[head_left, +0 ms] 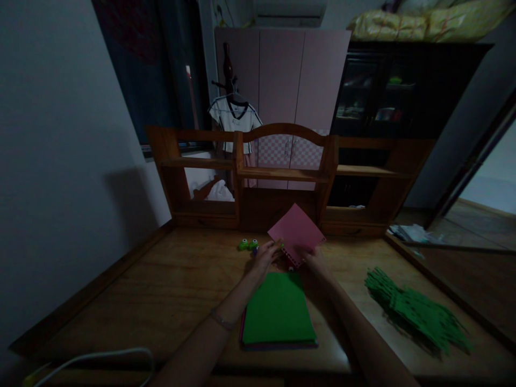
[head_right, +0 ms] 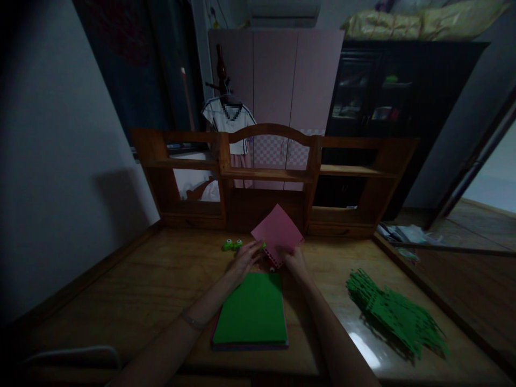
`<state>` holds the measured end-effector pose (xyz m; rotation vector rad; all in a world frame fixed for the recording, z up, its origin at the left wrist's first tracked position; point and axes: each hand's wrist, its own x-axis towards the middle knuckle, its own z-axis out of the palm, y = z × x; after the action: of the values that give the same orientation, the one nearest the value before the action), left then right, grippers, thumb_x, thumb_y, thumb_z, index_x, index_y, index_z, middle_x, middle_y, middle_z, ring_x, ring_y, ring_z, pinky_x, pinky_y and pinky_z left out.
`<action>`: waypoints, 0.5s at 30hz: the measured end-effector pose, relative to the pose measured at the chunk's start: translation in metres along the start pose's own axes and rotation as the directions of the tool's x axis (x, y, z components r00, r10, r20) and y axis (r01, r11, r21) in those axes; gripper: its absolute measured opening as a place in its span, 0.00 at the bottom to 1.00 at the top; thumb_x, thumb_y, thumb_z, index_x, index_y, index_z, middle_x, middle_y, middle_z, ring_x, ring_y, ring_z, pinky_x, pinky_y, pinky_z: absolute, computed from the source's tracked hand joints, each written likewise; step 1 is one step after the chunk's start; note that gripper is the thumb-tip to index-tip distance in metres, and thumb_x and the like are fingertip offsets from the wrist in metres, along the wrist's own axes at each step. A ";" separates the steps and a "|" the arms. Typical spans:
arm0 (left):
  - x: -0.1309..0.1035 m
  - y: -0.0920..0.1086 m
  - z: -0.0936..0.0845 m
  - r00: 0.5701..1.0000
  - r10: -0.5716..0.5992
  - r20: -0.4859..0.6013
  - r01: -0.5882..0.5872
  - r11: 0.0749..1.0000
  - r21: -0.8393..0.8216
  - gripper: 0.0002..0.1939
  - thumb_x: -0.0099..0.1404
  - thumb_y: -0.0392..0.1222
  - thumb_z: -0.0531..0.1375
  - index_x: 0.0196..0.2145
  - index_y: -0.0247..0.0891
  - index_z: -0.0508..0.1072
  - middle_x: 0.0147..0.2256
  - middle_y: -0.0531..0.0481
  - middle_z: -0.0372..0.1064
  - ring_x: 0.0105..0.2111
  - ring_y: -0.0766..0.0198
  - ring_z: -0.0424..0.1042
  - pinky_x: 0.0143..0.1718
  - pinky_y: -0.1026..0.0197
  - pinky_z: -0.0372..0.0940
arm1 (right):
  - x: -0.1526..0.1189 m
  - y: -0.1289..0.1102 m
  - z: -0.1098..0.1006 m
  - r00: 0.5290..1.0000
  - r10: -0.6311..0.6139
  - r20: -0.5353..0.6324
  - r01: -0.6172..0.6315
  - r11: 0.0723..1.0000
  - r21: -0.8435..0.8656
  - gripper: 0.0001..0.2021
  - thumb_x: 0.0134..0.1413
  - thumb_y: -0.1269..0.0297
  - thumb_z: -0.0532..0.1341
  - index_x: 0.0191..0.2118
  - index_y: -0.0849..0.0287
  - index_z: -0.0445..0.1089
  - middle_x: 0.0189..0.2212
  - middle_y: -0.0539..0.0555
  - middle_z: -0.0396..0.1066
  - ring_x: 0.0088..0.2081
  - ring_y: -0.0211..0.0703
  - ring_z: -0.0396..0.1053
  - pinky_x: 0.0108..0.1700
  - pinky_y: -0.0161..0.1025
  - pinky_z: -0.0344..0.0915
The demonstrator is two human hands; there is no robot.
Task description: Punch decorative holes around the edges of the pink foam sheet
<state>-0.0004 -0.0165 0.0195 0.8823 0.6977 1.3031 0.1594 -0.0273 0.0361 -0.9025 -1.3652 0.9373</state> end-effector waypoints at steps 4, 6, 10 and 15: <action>0.000 0.000 0.000 1.000 -0.013 -0.011 0.013 1.000 0.008 0.17 0.52 0.47 0.66 0.35 0.33 0.74 0.42 0.41 0.71 0.38 0.60 0.72 0.46 0.56 0.64 | 0.003 0.009 -0.003 0.999 0.050 -0.013 -0.049 0.998 0.049 0.16 0.40 0.63 0.64 0.39 0.63 0.72 0.33 0.62 0.75 0.40 0.60 0.71 0.42 0.54 0.67; 0.000 0.000 -0.001 1.000 -0.008 -0.016 0.008 1.000 0.018 0.17 0.52 0.47 0.66 0.35 0.33 0.74 0.41 0.42 0.71 0.37 0.61 0.72 0.46 0.56 0.64 | 0.005 0.015 -0.005 0.998 0.062 -0.012 -0.061 0.997 0.054 0.15 0.40 0.63 0.64 0.37 0.63 0.72 0.35 0.62 0.74 0.39 0.57 0.72 0.43 0.53 0.67; 0.001 -0.001 -0.003 1.000 -0.011 -0.014 0.011 0.999 0.034 0.17 0.50 0.46 0.66 0.35 0.33 0.75 0.40 0.42 0.72 0.37 0.60 0.72 0.46 0.56 0.63 | 0.007 0.020 -0.006 0.999 0.042 -0.008 -0.042 0.997 0.058 0.18 0.40 0.61 0.64 0.40 0.62 0.71 0.39 0.61 0.74 0.39 0.53 0.72 0.43 0.50 0.68; 0.000 0.002 -0.003 0.999 -0.028 -0.014 0.028 1.000 0.007 0.16 0.49 0.44 0.67 0.35 0.34 0.75 0.42 0.41 0.71 0.37 0.59 0.72 0.45 0.54 0.64 | 0.005 0.013 -0.005 0.999 0.050 0.006 -0.050 0.999 0.005 0.17 0.40 0.61 0.64 0.38 0.62 0.73 0.37 0.60 0.74 0.38 0.53 0.72 0.41 0.47 0.68</action>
<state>-0.0038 -0.0162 0.0200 0.8667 0.7240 1.2836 0.1640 -0.0175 0.0257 -0.9337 -1.3500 0.9818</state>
